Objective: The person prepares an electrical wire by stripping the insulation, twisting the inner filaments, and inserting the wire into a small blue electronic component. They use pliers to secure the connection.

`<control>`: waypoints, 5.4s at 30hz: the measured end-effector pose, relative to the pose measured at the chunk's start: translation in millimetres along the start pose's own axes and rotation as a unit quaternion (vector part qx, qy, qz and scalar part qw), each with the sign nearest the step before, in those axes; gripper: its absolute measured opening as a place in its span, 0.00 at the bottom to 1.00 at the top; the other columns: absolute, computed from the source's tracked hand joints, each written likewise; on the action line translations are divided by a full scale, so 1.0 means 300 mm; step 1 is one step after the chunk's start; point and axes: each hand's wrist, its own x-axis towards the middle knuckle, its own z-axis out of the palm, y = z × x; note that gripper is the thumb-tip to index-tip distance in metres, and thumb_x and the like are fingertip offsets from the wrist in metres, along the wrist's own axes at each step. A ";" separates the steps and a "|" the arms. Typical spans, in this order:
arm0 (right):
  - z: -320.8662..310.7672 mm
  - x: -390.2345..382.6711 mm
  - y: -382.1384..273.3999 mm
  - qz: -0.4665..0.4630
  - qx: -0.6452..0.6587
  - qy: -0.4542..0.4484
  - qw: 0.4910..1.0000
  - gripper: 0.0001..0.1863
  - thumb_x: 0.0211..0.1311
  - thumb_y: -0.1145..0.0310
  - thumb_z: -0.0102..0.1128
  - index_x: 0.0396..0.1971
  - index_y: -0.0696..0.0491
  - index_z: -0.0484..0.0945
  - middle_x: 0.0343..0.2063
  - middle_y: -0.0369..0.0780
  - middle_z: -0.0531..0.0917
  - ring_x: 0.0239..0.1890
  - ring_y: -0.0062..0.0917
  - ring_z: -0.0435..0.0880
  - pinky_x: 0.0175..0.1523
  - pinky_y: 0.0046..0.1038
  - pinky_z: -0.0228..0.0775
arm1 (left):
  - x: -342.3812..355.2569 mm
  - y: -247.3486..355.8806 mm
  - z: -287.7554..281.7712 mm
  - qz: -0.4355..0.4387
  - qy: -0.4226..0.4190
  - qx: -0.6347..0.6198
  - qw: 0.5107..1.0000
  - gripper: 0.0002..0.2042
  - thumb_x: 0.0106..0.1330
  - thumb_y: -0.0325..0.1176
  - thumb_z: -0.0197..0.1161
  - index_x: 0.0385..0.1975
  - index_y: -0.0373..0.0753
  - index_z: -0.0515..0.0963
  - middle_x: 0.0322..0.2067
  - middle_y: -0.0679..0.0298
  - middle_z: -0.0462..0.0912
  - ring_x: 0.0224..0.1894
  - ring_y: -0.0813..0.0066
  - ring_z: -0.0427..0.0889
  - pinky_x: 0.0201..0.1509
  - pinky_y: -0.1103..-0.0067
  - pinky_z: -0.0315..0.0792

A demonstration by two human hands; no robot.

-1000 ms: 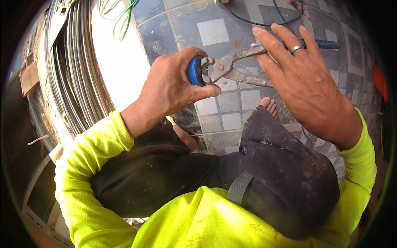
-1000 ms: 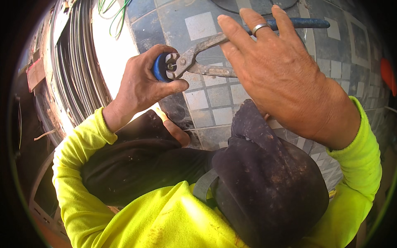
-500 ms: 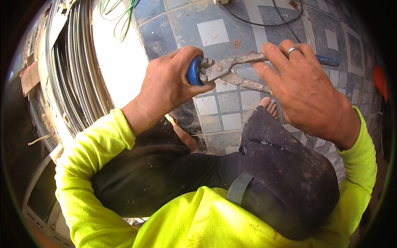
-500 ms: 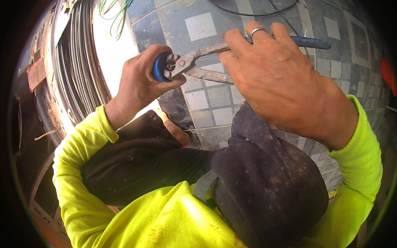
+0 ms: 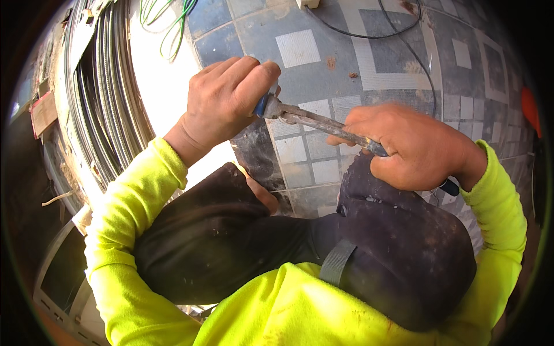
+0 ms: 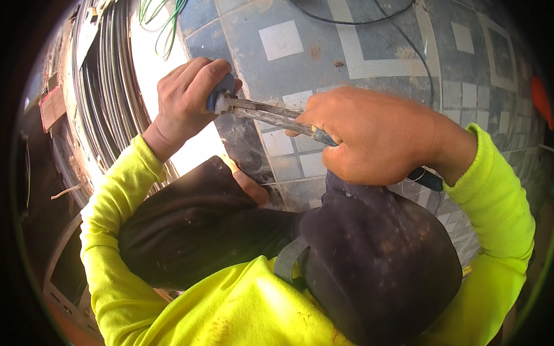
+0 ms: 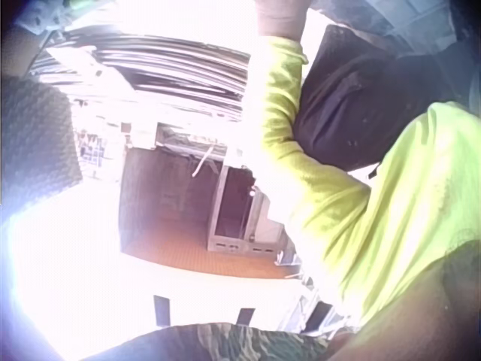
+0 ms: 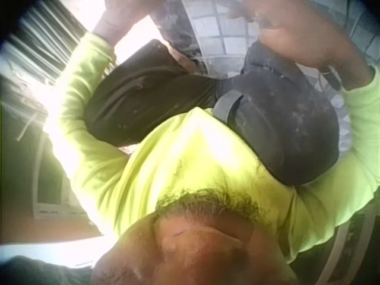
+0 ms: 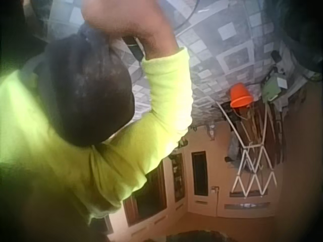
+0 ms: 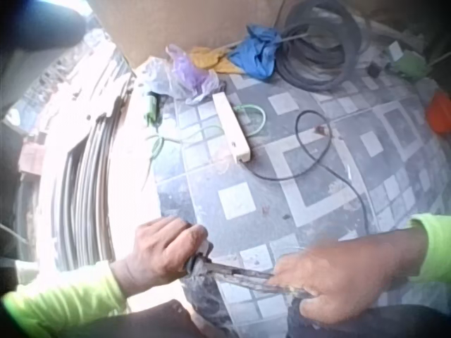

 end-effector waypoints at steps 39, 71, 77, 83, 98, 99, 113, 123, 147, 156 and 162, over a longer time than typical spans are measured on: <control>0.077 0.002 -0.039 0.061 -0.495 0.159 0.852 0.37 0.43 0.64 0.78 0.56 0.60 0.77 0.69 0.50 0.63 0.68 0.42 0.63 0.73 0.53 0.52 | 0.025 0.062 -0.049 -0.331 -0.287 -0.312 0.843 0.28 0.47 0.44 0.78 0.42 0.28 0.81 0.28 0.59 0.85 0.29 0.73 0.83 0.37 0.77 0.79; 0.053 0.007 -0.024 0.000 -0.534 0.163 0.830 0.37 0.44 0.63 0.77 0.58 0.55 0.77 0.61 0.44 0.69 0.60 0.39 0.68 0.65 0.45 0.58 | 0.012 0.082 -0.044 -0.384 -0.304 -0.394 0.778 0.27 0.47 0.44 0.77 0.42 0.29 0.80 0.30 0.63 0.84 0.32 0.76 0.82 0.40 0.78 0.78; 0.042 -0.005 -0.012 -0.040 -0.492 0.150 0.857 0.30 0.42 0.67 0.76 0.51 0.55 0.80 0.56 0.46 0.73 0.53 0.40 0.72 0.58 0.42 0.63 | -0.015 0.087 -0.032 -0.361 -0.299 -0.400 0.788 0.24 0.47 0.39 0.77 0.42 0.31 0.81 0.30 0.64 0.84 0.31 0.78 0.81 0.40 0.79 0.78; 0.016 -0.010 0.013 -0.068 -0.476 0.156 0.863 0.27 0.37 0.66 0.77 0.43 0.56 0.82 0.54 0.45 0.74 0.52 0.39 0.72 0.55 0.41 0.63 | -0.014 0.110 -0.007 -0.330 -0.236 -0.335 0.850 0.23 0.47 0.37 0.78 0.40 0.31 0.80 0.27 0.61 0.85 0.29 0.76 0.84 0.39 0.78 0.80; 0.007 0.029 0.053 -0.076 -0.412 0.197 0.886 0.15 0.38 0.79 0.67 0.32 0.54 0.87 0.47 0.45 0.77 0.54 0.42 0.76 0.52 0.40 0.64 | -0.053 0.051 0.049 -0.213 -0.117 -0.140 0.960 0.23 0.50 0.37 0.80 0.43 0.37 0.77 0.30 0.56 0.87 0.34 0.61 0.90 0.40 0.73 0.84; 0.008 0.031 0.054 -0.073 -0.406 0.196 0.890 0.15 0.38 0.79 0.67 0.32 0.54 0.87 0.47 0.45 0.77 0.54 0.42 0.76 0.52 0.41 0.64 | -0.055 0.045 0.053 -0.205 -0.110 -0.129 0.964 0.23 0.50 0.37 0.80 0.43 0.38 0.76 0.30 0.56 0.87 0.34 0.60 0.90 0.40 0.72 0.84; 0.005 0.067 0.069 -0.048 -0.280 0.188 0.940 0.18 0.38 0.77 0.62 0.35 0.57 0.86 0.44 0.45 0.75 0.51 0.42 0.77 0.51 0.42 0.66 | -0.058 -0.027 0.072 -0.111 -0.030 -0.045 0.992 0.24 0.47 0.36 0.80 0.42 0.41 0.77 0.32 0.61 0.86 0.34 0.62 0.89 0.36 0.74 0.83; 0.020 0.098 0.084 -0.055 -0.183 0.179 0.965 0.16 0.39 0.75 0.58 0.33 0.58 0.84 0.39 0.45 0.74 0.44 0.43 0.76 0.48 0.43 0.68 | -0.072 -0.076 0.079 -0.060 -0.015 -0.010 0.998 0.25 0.46 0.39 0.81 0.43 0.43 0.77 0.32 0.64 0.86 0.32 0.65 0.88 0.34 0.76 0.82; 0.047 -0.053 0.333 0.122 -0.020 0.287 0.950 0.39 0.50 0.82 0.46 0.69 0.57 0.66 0.53 0.53 0.83 0.43 0.40 0.83 0.46 0.36 0.74 | -0.154 -0.110 0.112 -0.299 -0.227 -0.198 0.905 0.22 0.52 0.43 0.75 0.43 0.39 0.76 0.29 0.56 0.85 0.32 0.59 0.88 0.40 0.69 0.82; -0.069 -0.054 0.570 0.158 -0.350 0.366 0.847 0.34 0.57 0.81 0.50 0.67 0.49 0.69 0.42 0.48 0.85 0.38 0.49 0.84 0.46 0.44 0.78 | -0.109 -0.063 0.059 -0.239 -0.169 -0.175 0.940 0.24 0.50 0.39 0.77 0.44 0.41 0.74 0.33 0.58 0.85 0.35 0.62 0.89 0.40 0.72 0.82; -0.020 -0.037 0.785 0.202 -0.364 0.357 0.836 0.28 0.60 0.79 0.52 0.62 0.50 0.72 0.49 0.45 0.84 0.47 0.46 0.83 0.51 0.44 0.76 | -0.079 -0.048 -0.005 -0.167 -0.151 -0.098 0.969 0.25 0.49 0.41 0.78 0.44 0.44 0.74 0.33 0.62 0.84 0.33 0.64 0.88 0.36 0.73 0.81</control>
